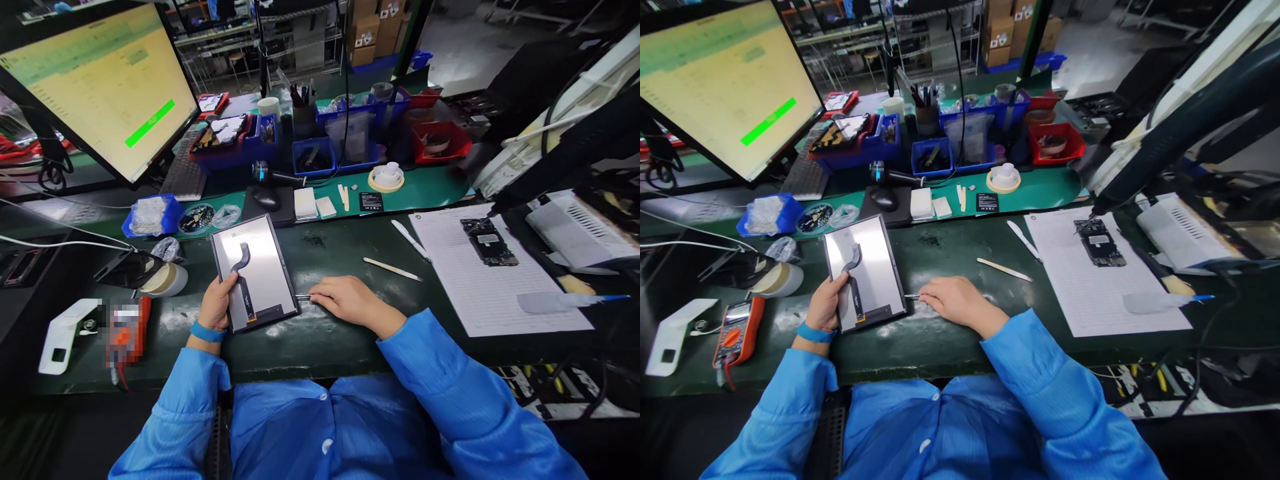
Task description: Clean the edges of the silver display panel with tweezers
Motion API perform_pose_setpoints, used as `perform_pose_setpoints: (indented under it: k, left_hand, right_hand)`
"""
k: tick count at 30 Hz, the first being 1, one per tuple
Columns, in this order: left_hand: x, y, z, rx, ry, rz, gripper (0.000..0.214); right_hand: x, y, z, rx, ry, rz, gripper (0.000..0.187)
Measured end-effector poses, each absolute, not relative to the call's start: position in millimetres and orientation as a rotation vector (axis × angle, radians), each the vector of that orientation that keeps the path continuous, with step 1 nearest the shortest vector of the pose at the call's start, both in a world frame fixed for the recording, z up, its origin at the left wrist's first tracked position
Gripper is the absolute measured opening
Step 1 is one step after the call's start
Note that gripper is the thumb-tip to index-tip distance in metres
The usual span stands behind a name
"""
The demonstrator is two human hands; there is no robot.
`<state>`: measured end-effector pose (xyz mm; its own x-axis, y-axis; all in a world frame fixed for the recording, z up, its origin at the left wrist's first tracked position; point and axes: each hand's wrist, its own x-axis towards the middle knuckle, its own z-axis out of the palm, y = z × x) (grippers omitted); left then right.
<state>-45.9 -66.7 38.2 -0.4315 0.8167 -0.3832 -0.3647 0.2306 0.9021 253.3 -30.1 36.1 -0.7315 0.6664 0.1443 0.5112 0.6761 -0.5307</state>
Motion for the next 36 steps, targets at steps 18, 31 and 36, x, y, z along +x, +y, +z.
perform_pose_setpoints:
  k: [18, 31, 36]
  left_hand:
    - [-47.2, -66.6, 37.0, 0.446, 1.405, 1.448, 0.018]
    - [-44.1, -67.2, 41.1, 0.435, 1.421, 1.448, 0.025]
    - [-45.4, -67.3, 39.0, 0.45, 1.417, 1.446, 0.029]
  right_hand:
    - [253.1, -30.5, 37.4, -0.96, -2.514, 0.767, 0.019]
    - [253.3, -30.6, 41.1, -0.953, -2.558, 0.765, 0.021]
    - [254.0, -30.6, 41.1, -0.935, -2.581, 0.724, 0.024]
